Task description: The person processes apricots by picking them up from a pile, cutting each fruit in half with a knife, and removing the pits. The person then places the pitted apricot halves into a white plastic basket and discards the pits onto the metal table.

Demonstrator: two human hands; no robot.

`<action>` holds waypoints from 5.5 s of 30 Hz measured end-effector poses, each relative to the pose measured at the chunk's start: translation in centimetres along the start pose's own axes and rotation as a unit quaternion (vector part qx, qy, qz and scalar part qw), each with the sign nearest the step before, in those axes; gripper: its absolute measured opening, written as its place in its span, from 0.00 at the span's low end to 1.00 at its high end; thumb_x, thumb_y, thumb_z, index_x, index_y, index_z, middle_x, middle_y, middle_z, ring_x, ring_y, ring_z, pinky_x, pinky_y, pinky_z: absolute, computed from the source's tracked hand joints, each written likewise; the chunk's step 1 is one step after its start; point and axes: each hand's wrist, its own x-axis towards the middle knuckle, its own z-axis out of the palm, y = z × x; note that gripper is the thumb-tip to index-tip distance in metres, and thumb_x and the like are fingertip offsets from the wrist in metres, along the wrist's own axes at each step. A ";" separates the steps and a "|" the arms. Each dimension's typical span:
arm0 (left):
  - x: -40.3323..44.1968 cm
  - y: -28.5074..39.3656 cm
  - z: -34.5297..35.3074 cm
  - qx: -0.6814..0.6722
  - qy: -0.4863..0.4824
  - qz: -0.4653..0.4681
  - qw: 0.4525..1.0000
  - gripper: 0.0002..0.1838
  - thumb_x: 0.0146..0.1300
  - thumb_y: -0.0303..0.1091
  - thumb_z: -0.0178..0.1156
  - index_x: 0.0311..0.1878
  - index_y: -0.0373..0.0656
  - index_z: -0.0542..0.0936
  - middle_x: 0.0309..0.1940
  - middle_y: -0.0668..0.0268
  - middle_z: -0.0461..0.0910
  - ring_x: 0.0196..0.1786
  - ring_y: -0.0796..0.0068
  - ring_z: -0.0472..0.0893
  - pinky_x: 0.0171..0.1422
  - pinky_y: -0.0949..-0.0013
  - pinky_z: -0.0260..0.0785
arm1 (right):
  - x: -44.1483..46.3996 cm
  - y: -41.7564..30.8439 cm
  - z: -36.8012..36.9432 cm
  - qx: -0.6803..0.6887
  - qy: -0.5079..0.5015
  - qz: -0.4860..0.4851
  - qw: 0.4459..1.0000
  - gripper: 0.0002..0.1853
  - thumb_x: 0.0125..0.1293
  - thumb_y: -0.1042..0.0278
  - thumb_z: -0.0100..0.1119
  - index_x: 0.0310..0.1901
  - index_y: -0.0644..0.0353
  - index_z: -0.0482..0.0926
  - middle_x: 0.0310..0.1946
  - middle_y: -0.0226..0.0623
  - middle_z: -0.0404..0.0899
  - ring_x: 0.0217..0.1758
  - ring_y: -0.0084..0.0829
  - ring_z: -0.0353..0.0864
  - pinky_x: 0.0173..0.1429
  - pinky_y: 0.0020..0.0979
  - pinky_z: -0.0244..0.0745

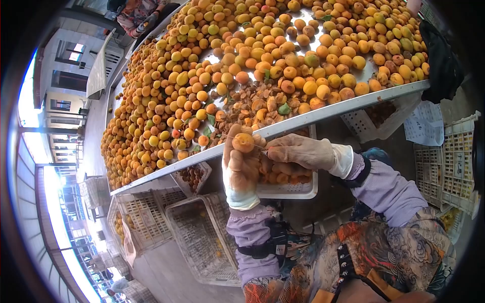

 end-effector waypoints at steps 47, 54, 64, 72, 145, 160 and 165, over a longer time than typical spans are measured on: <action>-1.4 -1.8 2.0 0.109 0.127 -0.103 0.981 0.34 0.63 0.59 0.53 0.62 0.42 0.65 0.50 0.57 0.76 0.52 0.66 0.75 0.59 0.62 0.68 | 0.5 4.0 1.8 0.117 0.026 0.006 0.993 0.25 0.66 0.38 0.46 0.34 0.56 0.72 0.14 0.22 0.63 0.10 0.13 0.58 0.12 0.17 0.51; -0.7 -1.9 2.7 0.176 0.109 -0.042 0.977 0.30 0.66 0.54 0.52 0.62 0.42 0.65 0.48 0.58 0.77 0.52 0.67 0.75 0.58 0.64 0.68 | 0.1 2.2 1.6 0.107 0.052 0.051 0.992 0.24 0.68 0.39 0.44 0.34 0.56 0.72 0.13 0.22 0.63 0.10 0.14 0.58 0.12 0.18 0.50; -1.0 -2.6 1.5 0.158 0.138 -0.094 0.973 0.32 0.66 0.59 0.49 0.55 0.36 0.71 0.41 0.60 0.79 0.38 0.75 0.76 0.39 0.74 0.69 | 0.8 4.3 1.9 0.049 0.065 -0.037 0.996 0.22 0.70 0.43 0.43 0.36 0.57 0.73 0.13 0.21 0.63 0.10 0.14 0.58 0.13 0.19 0.51; -0.8 -2.0 2.3 0.302 0.141 -0.028 0.942 0.30 0.66 0.58 0.49 0.53 0.37 0.70 0.42 0.60 0.78 0.44 0.71 0.78 0.52 0.69 0.70 | 0.4 2.6 1.9 0.077 0.074 0.047 0.993 0.23 0.70 0.44 0.42 0.36 0.57 0.73 0.13 0.21 0.63 0.10 0.13 0.57 0.12 0.19 0.51; -0.6 -1.6 0.9 0.372 0.138 0.043 0.917 0.29 0.68 0.57 0.48 0.49 0.35 0.74 0.38 0.61 0.77 0.40 0.74 0.76 0.52 0.68 0.66 | 0.6 3.1 2.4 0.003 0.070 -0.052 0.996 0.26 0.70 0.40 0.42 0.30 0.57 0.73 0.10 0.20 0.60 0.10 0.13 0.57 0.13 0.19 0.49; -1.5 -3.2 3.8 0.623 0.018 0.244 0.743 0.28 0.65 0.52 0.54 0.53 0.34 0.70 0.42 0.54 0.75 0.42 0.61 0.78 0.50 0.65 0.70 | 2.2 3.0 0.7 -0.158 0.301 -0.221 0.914 0.22 0.67 0.47 0.52 0.39 0.63 0.74 0.28 0.31 0.73 0.33 0.20 0.70 0.38 0.27 0.70; -1.1 -3.2 4.1 0.620 0.034 0.253 0.742 0.27 0.67 0.53 0.51 0.52 0.35 0.70 0.36 0.56 0.78 0.38 0.67 0.79 0.43 0.69 0.71 | 3.0 2.9 1.6 0.134 0.253 -0.210 0.935 0.11 0.67 0.61 0.56 0.38 0.61 0.75 0.29 0.24 0.75 0.33 0.14 0.70 0.36 0.19 0.69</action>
